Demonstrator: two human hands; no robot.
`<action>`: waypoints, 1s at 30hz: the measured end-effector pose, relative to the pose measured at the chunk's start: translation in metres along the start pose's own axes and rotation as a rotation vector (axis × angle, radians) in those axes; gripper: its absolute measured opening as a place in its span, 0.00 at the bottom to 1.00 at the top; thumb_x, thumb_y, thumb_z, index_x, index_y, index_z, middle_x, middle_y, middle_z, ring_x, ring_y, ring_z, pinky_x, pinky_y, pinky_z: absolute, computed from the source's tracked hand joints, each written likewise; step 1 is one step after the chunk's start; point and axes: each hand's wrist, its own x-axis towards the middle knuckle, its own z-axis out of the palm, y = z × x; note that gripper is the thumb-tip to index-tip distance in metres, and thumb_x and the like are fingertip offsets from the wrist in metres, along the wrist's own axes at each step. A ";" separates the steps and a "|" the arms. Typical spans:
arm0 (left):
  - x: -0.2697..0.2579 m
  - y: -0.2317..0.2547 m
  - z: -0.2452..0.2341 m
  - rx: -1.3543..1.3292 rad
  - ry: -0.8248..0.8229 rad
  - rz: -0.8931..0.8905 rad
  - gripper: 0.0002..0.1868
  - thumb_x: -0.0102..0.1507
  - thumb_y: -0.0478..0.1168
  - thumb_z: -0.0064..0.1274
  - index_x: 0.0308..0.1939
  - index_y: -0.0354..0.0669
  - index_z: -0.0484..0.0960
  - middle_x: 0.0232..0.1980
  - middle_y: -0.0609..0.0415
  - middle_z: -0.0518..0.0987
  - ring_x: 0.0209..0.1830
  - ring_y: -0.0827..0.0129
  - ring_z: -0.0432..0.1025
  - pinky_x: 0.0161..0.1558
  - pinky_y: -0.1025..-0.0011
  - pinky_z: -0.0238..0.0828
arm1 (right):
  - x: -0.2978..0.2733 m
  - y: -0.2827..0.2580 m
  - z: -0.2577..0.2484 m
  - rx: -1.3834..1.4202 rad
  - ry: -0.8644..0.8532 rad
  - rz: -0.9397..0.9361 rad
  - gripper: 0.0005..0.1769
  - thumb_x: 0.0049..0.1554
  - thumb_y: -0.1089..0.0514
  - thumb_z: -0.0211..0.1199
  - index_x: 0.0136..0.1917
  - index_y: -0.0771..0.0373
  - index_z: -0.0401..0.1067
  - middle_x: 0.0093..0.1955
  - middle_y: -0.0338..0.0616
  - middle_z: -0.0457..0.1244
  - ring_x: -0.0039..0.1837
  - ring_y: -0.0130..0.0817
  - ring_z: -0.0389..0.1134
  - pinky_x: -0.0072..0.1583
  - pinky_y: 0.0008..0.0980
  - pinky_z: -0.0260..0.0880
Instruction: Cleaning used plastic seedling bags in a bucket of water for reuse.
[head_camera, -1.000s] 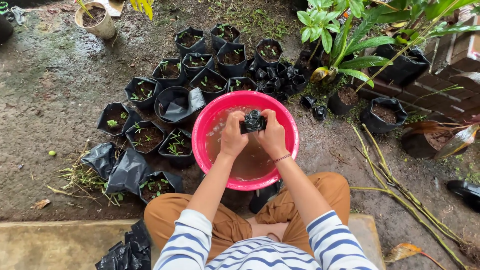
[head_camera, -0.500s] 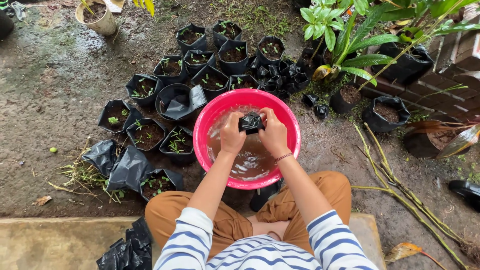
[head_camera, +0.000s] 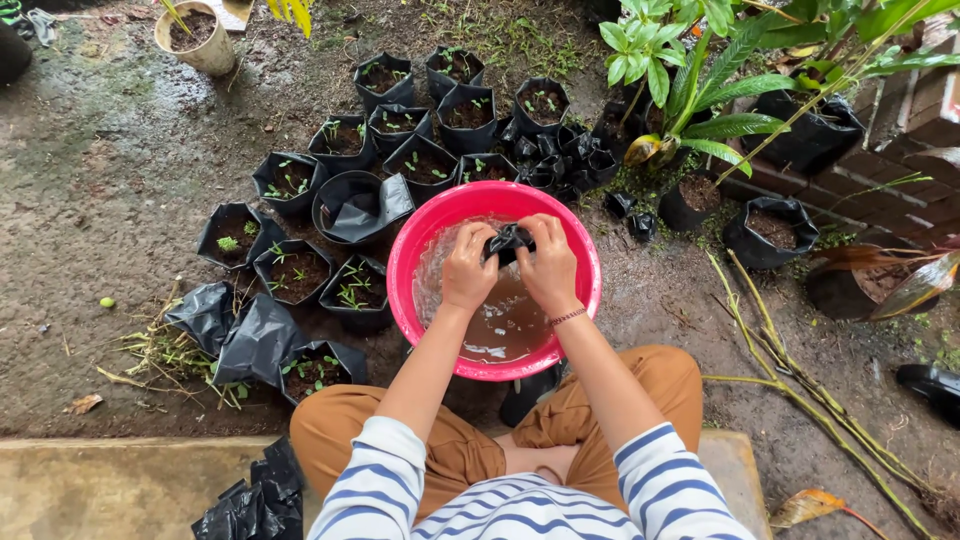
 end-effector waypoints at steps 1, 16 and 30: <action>0.002 0.006 -0.004 0.000 0.002 0.000 0.17 0.55 0.34 0.57 0.46 0.56 0.79 0.50 0.66 0.75 0.50 0.69 0.78 0.50 0.74 0.79 | -0.001 0.003 0.001 -0.001 0.000 -0.002 0.23 0.49 0.62 0.65 0.57 0.46 0.69 0.56 0.32 0.63 0.60 0.38 0.68 0.58 0.37 0.73; 0.007 0.015 -0.015 -0.400 -0.134 -0.055 0.18 0.64 0.35 0.51 0.57 0.46 0.84 0.50 0.52 0.85 0.50 0.59 0.80 0.54 0.65 0.77 | -0.005 0.037 0.022 0.554 -0.048 0.408 0.21 0.53 0.74 0.53 0.53 0.53 0.72 0.47 0.39 0.71 0.55 0.38 0.74 0.61 0.37 0.71; 0.013 0.031 -0.028 -0.274 -0.126 -0.133 0.08 0.69 0.46 0.52 0.45 0.49 0.76 0.37 0.56 0.73 0.33 0.62 0.74 0.37 0.64 0.75 | -0.010 0.044 0.022 0.177 -0.197 0.673 0.06 0.55 0.45 0.64 0.41 0.46 0.74 0.36 0.41 0.69 0.48 0.46 0.72 0.51 0.41 0.68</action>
